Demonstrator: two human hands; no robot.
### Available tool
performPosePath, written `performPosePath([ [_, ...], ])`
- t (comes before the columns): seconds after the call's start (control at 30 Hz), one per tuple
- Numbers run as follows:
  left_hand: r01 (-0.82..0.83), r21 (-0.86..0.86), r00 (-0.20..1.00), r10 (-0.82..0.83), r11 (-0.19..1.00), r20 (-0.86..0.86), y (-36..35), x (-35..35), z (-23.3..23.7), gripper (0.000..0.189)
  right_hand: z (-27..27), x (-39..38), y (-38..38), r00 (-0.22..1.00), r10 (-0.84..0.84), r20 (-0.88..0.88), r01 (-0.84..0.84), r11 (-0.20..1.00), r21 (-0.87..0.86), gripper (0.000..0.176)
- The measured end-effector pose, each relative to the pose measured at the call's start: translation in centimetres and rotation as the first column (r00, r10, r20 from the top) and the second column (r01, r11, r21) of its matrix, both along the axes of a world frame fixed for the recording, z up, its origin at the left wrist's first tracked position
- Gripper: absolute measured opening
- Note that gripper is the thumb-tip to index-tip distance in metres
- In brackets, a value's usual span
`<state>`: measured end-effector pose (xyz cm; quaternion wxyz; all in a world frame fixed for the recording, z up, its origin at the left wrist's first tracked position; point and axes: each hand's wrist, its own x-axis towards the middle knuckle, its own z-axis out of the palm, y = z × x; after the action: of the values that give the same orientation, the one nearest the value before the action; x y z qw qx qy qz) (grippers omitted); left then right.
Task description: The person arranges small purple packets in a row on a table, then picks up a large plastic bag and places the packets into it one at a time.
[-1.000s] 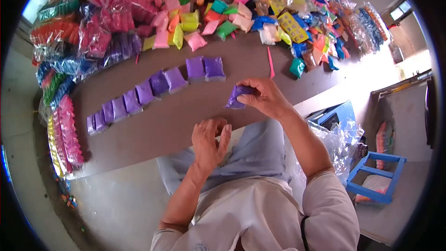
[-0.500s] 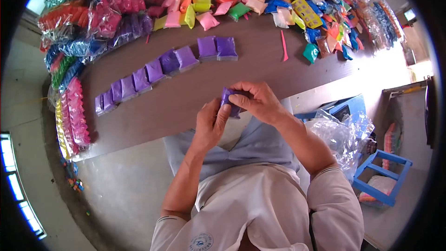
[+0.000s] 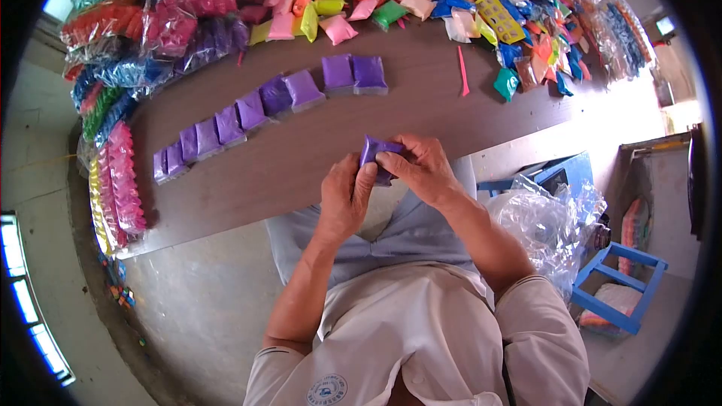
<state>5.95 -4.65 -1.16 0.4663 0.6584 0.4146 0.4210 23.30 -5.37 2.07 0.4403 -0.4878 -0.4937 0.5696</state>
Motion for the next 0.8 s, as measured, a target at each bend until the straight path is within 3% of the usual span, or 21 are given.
performPosePath([
  [0.07, 0.01, -0.063, 1.0, -0.01, 0.998, 0.006, 0.2, -0.1, -0.1, 0.041, 0.1, -0.1, 0.3, 0.999, -0.037, 0.014, 0.036, 0.999, 0.034, 0.029],
  [0.13, 0.017, -0.122, 1.0, -0.016, 0.992, 0.01, 0.2, -0.1, 0.6, 0.043, 0.3, 0.0, 1.0, 0.963, 0.024, -0.269, -0.045, 0.997, -0.07, 0.03],
  [0.17, 0.009, -0.151, 0.998, 0.0, 0.988, 0.059, 0.2, 0.0, 1.4, 0.044, 0.2, 0.0, 1.1, 0.962, 0.024, -0.271, -0.044, 0.997, -0.068, 0.03],
  [0.23, -0.001, -0.182, 0.994, 0.02, 0.983, 0.105, 0.2, -0.1, 1.1, 0.045, -0.1, -0.1, 1.0, 0.887, -0.043, -0.459, -0.047, 0.982, -0.182, 0.029],
  [0.27, -0.005, -0.156, 0.996, 0.018, 0.988, 0.084, 0.3, -0.1, 0.3, 0.045, -0.2, -0.2, 0.8, 0.887, -0.043, -0.46, -0.047, 0.982, -0.183, 0.029],
  [0.33, -0.008, -0.131, 0.998, 0.016, 0.991, 0.063, 0.1, -0.1, -0.9, 0.045, -0.3, -0.4, 0.2, 0.964, 0.032, -0.265, -0.045, 0.998, -0.042, 0.029],
  [0.43, -0.079, -0.115, 0.992, 0.089, 0.99, 0.09, -0.1, 0.6, -1.1, 0.038, -0.2, -0.3, -0.2, 0.992, 0.015, -0.122, -0.016, 1.0, -0.008, 0.028],
  [0.53, -0.14, -0.002, 0.989, 0.14, 0.99, 0.051, 0.0, 1.2, -1.2, 0.038, -0.7, 0.0, -0.1, 0.997, -0.002, -0.082, 0.004, 0.999, 0.031, 0.029],
  [0.6, -0.103, -0.102, 0.993, 0.096, 0.989, -0.068, 0.0, 0.7, 0.7, 0.037, -0.9, -0.1, 0.3, 0.995, -0.011, -0.095, 0.015, 0.999, 0.041, 0.03],
  [0.67, -0.083, -0.11, 0.996, 0.08, 0.99, -0.032, 0.1, 0.5, 1.3, 0.036, -0.6, -0.2, 0.6, 0.994, -0.019, -0.107, 0.025, 0.998, 0.053, 0.031],
  [0.73, -0.059, -0.118, 0.998, 0.06, 0.991, 0.005, 0.1, 0.1, 1.4, 0.036, 0.0, -0.2, 0.6, 0.981, -0.042, -0.189, 0.028, 0.997, -0.078, 0.03],
  [0.8, -0.029, -0.102, 0.997, 0.021, 0.994, -0.08, 0.1, -0.3, 1.1, 0.034, 0.2, -0.5, 0.7, 0.968, -0.015, -0.252, 0.003, 0.999, -0.048, 0.03],
])
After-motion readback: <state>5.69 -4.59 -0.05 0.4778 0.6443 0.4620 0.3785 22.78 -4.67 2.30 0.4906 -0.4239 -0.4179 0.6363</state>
